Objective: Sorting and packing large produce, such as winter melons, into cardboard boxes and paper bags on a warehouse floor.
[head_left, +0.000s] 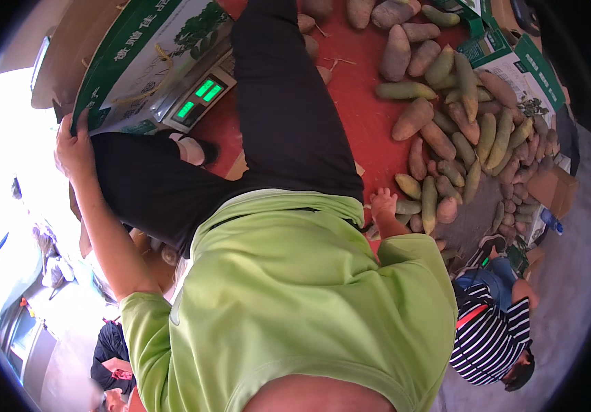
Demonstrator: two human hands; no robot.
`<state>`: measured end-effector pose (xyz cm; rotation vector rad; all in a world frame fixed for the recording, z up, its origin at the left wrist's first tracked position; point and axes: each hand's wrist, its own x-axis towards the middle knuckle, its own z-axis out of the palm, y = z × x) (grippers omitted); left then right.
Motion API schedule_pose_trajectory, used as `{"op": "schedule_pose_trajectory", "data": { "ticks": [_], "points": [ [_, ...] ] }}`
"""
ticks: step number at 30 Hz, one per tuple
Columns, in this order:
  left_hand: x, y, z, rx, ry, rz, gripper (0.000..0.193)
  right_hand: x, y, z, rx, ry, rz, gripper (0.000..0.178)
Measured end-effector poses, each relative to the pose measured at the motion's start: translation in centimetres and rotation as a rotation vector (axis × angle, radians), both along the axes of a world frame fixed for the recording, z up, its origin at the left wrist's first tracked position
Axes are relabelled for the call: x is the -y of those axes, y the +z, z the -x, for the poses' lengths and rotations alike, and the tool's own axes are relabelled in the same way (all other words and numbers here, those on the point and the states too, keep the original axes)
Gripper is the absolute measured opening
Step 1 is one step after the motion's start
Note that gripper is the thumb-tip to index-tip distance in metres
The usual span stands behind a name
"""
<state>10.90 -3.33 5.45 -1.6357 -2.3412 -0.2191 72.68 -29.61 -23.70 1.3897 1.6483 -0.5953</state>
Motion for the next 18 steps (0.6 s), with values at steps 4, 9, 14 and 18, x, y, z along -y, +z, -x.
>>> {"op": "schedule_pose_trajectory", "data": {
  "ticks": [4,9,14,18],
  "points": [
    [0.0,0.1,-0.4,-0.015,0.024,-0.001,0.026,-0.9,1.0,-0.2,-0.028,-0.059,-0.038,0.024],
    [-0.1,0.1,-1.0,-0.005,-0.021,-0.012,0.026,-5.4,2.8,-1.1,-0.064,-0.288,-0.247,0.024],
    [0.1,0.9,-1.8,0.037,-0.043,-0.020,0.025,-11.8,1.0,-3.6,-0.619,-0.991,-0.805,0.039],
    [0.3,1.1,-1.8,-0.006,-0.006,-0.004,0.026,-20.9,5.5,0.7,-1.125,-1.211,-0.788,0.035]
  ]
}}
